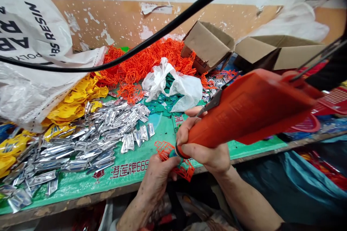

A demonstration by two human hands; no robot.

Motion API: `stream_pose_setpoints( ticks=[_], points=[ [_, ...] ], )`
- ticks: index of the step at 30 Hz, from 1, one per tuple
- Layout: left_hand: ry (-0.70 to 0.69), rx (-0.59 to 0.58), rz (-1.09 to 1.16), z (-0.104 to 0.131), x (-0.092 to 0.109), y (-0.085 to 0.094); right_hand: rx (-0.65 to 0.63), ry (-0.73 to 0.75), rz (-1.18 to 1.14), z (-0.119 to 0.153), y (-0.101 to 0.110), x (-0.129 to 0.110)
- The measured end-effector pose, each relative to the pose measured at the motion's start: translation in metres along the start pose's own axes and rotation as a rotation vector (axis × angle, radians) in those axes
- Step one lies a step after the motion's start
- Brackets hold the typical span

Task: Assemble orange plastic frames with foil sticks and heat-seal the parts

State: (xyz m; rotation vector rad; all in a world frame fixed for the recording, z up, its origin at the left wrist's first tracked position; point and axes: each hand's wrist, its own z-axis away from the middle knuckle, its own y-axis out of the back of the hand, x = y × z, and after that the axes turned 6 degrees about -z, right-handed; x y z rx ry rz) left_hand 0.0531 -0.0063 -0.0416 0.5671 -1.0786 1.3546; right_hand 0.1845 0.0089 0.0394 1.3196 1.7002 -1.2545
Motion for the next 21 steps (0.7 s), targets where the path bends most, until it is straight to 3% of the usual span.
stream_pose_setpoints(
  ticks=[5, 11, 16, 21],
  points=[
    [0.036, -0.093, 0.040, 0.003, 0.006, 0.004, 0.054, 0.021, -0.033, -0.005, 0.006, -0.006],
    [0.066, -0.102, 0.100, 0.004, 0.008, 0.011, 0.321, 0.222, 0.157, -0.030, 0.047, -0.016],
    [0.076, -0.042, 0.135, 0.001, 0.009, 0.008, 0.360, 0.219, 0.210, -0.039, 0.078, -0.003],
    [0.095, -0.026, 0.121, 0.000, 0.010, 0.008, 0.363, 0.191, 0.192, -0.035, 0.082, 0.007]
  ],
)
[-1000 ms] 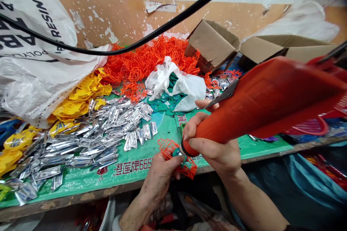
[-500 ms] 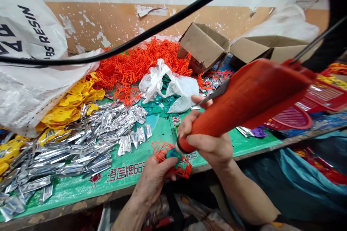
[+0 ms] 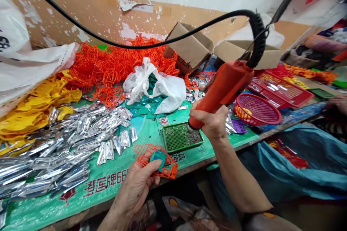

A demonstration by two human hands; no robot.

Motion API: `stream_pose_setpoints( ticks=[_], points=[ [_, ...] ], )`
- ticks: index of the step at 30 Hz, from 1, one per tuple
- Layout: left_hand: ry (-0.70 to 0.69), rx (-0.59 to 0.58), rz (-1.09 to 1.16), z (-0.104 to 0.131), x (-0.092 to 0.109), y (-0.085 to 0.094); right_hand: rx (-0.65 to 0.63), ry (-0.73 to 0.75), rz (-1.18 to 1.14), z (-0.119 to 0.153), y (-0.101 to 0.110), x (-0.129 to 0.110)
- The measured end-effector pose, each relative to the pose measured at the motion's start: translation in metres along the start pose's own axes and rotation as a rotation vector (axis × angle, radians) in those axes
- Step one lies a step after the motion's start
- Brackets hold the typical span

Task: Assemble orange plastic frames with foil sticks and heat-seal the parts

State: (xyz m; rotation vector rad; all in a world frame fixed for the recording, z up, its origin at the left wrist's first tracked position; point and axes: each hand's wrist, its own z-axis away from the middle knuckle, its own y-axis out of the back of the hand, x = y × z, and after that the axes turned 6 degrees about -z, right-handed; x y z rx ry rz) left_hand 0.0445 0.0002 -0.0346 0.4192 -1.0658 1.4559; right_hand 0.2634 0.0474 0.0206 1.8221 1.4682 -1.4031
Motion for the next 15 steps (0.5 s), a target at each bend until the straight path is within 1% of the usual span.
stream_pose_setpoints(
  ticks=[8, 15],
  points=[
    [-0.003, 0.011, -0.003, 0.0009, 0.0013, -0.0021, 0.012, -0.056, 0.102, 0.0018, 0.0011, 0.0058],
    [0.006, 0.003, 0.018, 0.0012, 0.0012, -0.0014, 0.027, -0.042, 0.047, 0.0015, 0.0041, 0.0092]
  ],
)
